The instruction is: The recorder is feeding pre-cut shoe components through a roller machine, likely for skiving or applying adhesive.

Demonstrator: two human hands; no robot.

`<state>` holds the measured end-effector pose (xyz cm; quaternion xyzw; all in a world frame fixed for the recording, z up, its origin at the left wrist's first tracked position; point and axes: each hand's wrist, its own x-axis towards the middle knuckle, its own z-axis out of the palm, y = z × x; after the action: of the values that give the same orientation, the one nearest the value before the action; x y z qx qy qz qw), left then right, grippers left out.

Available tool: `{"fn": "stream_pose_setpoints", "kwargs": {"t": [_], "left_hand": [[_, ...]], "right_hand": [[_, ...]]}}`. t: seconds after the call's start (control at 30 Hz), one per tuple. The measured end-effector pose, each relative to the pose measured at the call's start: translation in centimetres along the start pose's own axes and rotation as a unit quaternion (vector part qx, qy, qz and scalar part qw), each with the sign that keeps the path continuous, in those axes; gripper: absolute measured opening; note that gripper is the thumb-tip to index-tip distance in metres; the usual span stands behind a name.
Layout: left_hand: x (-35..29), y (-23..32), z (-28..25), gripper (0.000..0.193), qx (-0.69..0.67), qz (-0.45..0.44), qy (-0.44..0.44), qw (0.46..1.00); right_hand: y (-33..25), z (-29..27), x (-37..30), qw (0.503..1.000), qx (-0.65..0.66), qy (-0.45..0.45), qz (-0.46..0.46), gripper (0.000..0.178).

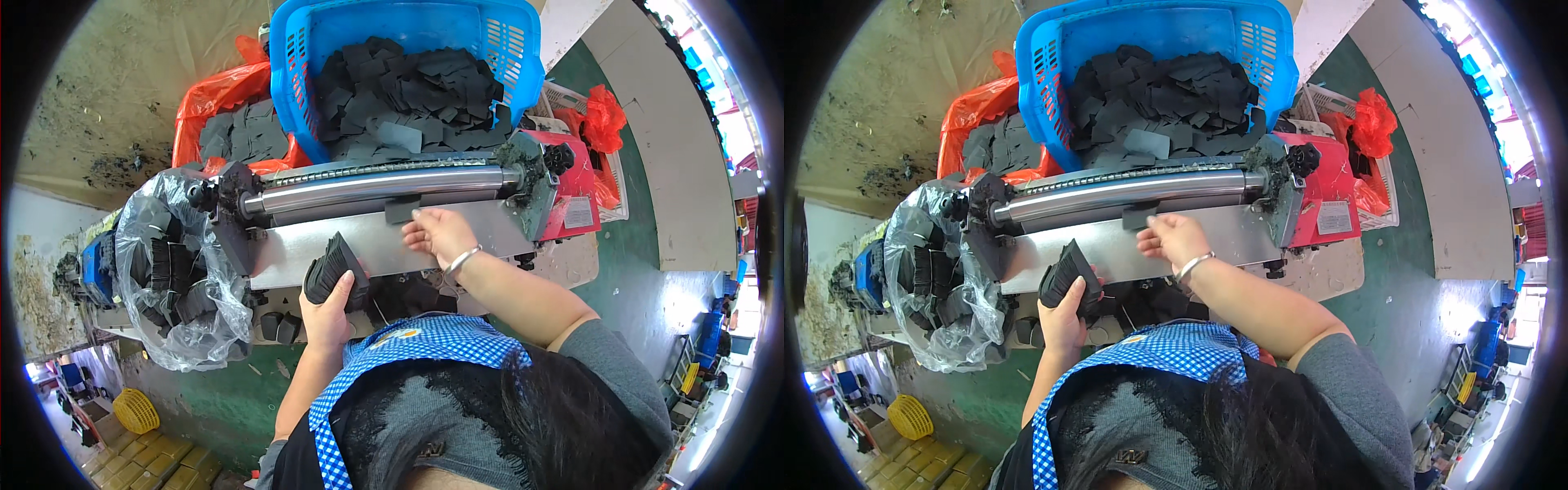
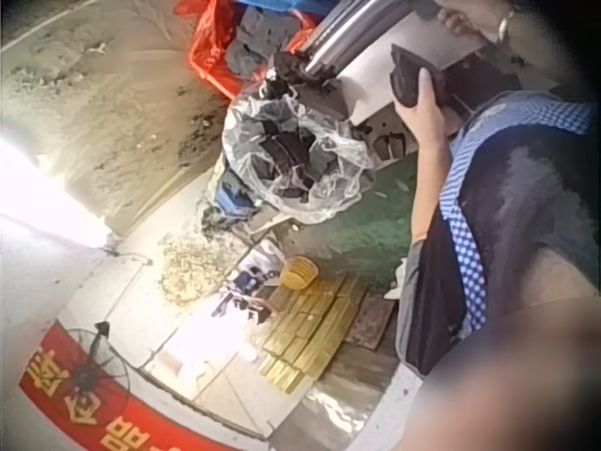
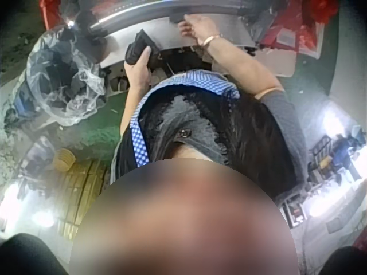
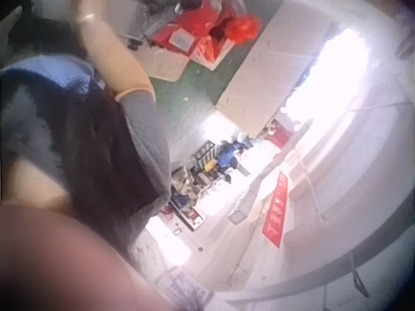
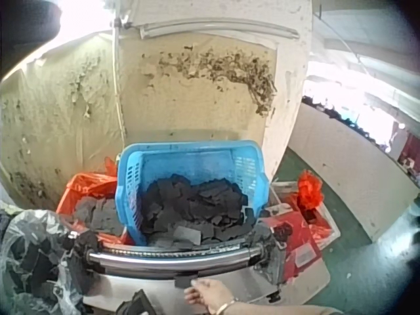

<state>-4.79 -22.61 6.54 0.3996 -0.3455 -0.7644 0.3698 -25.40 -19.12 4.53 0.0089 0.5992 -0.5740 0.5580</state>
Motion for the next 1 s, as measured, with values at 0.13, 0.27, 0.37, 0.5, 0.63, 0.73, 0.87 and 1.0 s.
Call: {"fn": "stream_pose_setpoints", "kwargs": {"t": [0.13, 0.27, 0.37, 0.5, 0.63, 0.73, 0.87, 1.0], "left_hand": [[0.6, -1.7, -0.6, 0.028, 0.061, 0.063, 0.019, 0.996], [0.4, -1.7, 0.6, 0.029, 0.077, 0.071, 0.047, 0.993], [0.4, -1.6, 0.8, 0.024, 0.036, 0.040, 0.048, 0.997], [0.3, 0.0, 1.6, 0.023, -0.062, -0.014, 0.030, 0.998], [0.8, -0.3, 0.2, 0.024, -0.041, -0.001, 0.020, 0.999], [1.3, -1.9, -0.8, 0.023, 0.008, 0.034, 0.032, 0.999], [0.9, -1.8, 0.3, 0.027, 0.062, 0.073, 0.050, 0.994], [0.7, -0.7, 1.1, 0.019, -0.042, 0.016, 0.054, 0.998]], "right_hand": [[1.7, 2.0, -4.7, 0.942, -0.190, -0.240, -0.139, 0.025], [2.3, 1.8, -4.8, 0.926, -0.261, -0.201, -0.182, 0.022], [1.8, 1.8, -4.8, 0.949, -0.228, -0.193, -0.104, 0.019], [0.9, 0.8, -2.9, 0.982, -0.068, -0.140, 0.106, 0.016], [0.7, 0.3, -0.2, 0.997, -0.036, -0.063, 0.030, 0.016], [0.5, 1.9, -1.3, 0.998, -0.037, -0.035, -0.039, 0.018], [2.4, 2.0, -4.1, 0.901, -0.293, -0.224, -0.229, 0.017], [1.6, 1.2, -2.6, 0.971, -0.165, -0.172, -0.017, 0.017]]}}
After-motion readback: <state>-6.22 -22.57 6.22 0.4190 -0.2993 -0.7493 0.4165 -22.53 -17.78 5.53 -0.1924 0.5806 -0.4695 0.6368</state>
